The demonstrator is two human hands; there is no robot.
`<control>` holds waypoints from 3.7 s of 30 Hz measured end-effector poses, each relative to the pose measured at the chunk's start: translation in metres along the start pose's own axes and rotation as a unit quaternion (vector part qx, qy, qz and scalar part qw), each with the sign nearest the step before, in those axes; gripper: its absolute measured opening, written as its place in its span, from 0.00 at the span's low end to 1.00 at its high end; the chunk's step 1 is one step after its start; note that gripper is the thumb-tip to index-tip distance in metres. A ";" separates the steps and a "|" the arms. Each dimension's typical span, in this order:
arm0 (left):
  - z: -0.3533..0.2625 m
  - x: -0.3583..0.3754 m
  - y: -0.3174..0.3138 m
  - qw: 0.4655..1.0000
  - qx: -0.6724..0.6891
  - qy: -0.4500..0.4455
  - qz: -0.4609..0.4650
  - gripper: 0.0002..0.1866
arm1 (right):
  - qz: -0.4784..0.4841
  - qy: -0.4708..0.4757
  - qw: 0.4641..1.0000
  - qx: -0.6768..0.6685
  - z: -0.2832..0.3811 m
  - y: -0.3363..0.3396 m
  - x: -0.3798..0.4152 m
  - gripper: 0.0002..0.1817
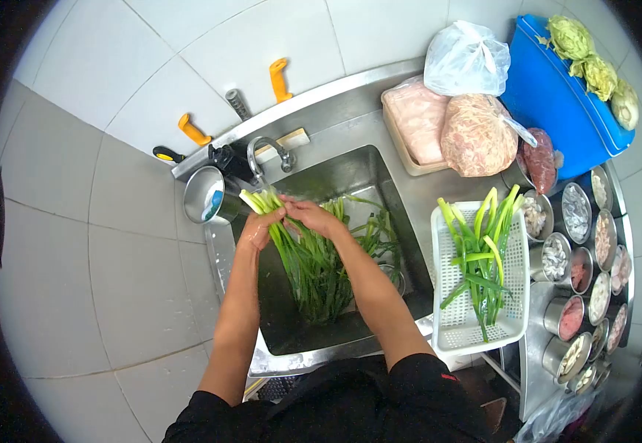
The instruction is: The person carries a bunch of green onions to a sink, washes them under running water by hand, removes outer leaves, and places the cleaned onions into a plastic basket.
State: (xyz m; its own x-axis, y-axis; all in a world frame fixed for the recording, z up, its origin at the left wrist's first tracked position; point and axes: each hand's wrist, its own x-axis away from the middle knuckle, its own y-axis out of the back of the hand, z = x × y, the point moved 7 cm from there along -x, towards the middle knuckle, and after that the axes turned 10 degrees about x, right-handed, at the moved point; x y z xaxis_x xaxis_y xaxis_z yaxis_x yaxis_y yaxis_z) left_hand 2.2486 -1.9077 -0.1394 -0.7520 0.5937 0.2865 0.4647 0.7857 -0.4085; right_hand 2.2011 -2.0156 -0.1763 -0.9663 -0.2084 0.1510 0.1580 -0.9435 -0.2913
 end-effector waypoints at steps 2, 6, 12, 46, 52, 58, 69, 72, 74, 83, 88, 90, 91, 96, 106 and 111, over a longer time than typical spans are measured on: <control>-0.007 -0.002 0.005 0.997 0.031 -0.034 -0.061 0.20 | 0.046 -0.006 0.998 -0.049 0.006 -0.005 -0.004 0.20; -0.040 0.001 0.035 0.974 0.015 -0.148 -0.173 0.14 | 0.099 0.029 0.991 0.089 0.005 -0.004 -0.005 0.13; -0.090 0.022 0.072 0.950 0.011 -0.201 -0.239 0.18 | 0.146 0.030 0.986 0.077 -0.021 0.010 0.017 0.12; -0.052 0.021 -0.003 0.979 -0.179 -0.017 -0.099 0.19 | -0.303 0.130 0.932 0.150 0.010 0.069 0.034 0.03; -0.045 0.029 -0.001 0.962 -0.250 0.078 -0.077 0.17 | -0.568 0.064 0.736 0.363 0.067 0.132 0.074 0.07; -0.054 0.021 0.000 0.986 -0.137 0.040 -0.084 0.17 | -0.350 0.140 0.845 0.379 0.042 0.068 0.034 0.12; -0.058 0.025 0.021 0.983 -0.147 0.035 -0.103 0.19 | -0.428 -0.028 0.635 0.643 0.066 0.071 0.032 0.21; -0.055 0.011 0.016 0.992 -0.068 0.031 -0.102 0.18 | -0.261 0.198 0.768 0.550 0.023 0.029 0.003 0.28; -0.045 0.004 0.021 0.993 0.016 0.023 -0.115 0.17 | -0.065 0.113 0.964 0.233 0.022 -0.017 -0.007 0.25; -0.047 0.003 0.022 0.988 -0.122 0.050 -0.079 0.19 | -0.030 0.126 0.950 0.283 0.039 -0.024 -0.043 0.12; -0.071 0.012 0.024 0.982 0.033 -0.108 -0.149 0.18 | 0.087 0.059 0.968 0.228 0.034 -0.014 -0.021 0.13; -0.089 0.019 0.029 0.965 0.146 -0.147 -0.161 0.15 | 0.082 0.057 0.965 0.243 0.011 0.006 -0.010 0.14; -0.104 0.025 0.030 0.960 0.137 -0.181 -0.163 0.15 | 0.067 0.046 0.966 0.245 -0.006 0.017 0.001 0.14; -0.143 0.054 0.054 0.928 0.135 -0.254 -0.237 0.15 | -0.031 0.011 0.974 0.223 -0.078 0.051 0.044 0.14; -0.155 0.091 -0.034 0.949 0.107 -0.232 -0.183 0.11 | -0.431 -0.224 0.827 0.283 -0.120 0.112 0.133 0.23; -0.171 0.105 -0.126 0.975 0.050 -0.170 -0.131 0.13 | -0.383 0.089 0.876 0.279 0.045 0.100 0.171 0.35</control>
State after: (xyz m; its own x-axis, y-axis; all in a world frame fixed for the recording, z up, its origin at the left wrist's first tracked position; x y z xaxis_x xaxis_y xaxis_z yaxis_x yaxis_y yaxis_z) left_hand 2.1910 -1.9146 0.0905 -0.9585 0.2687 0.0954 0.1999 0.8718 -0.4472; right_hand 2.0606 -2.1578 -0.1371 -0.8413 0.5369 -0.0632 -0.5230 -0.7789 0.3462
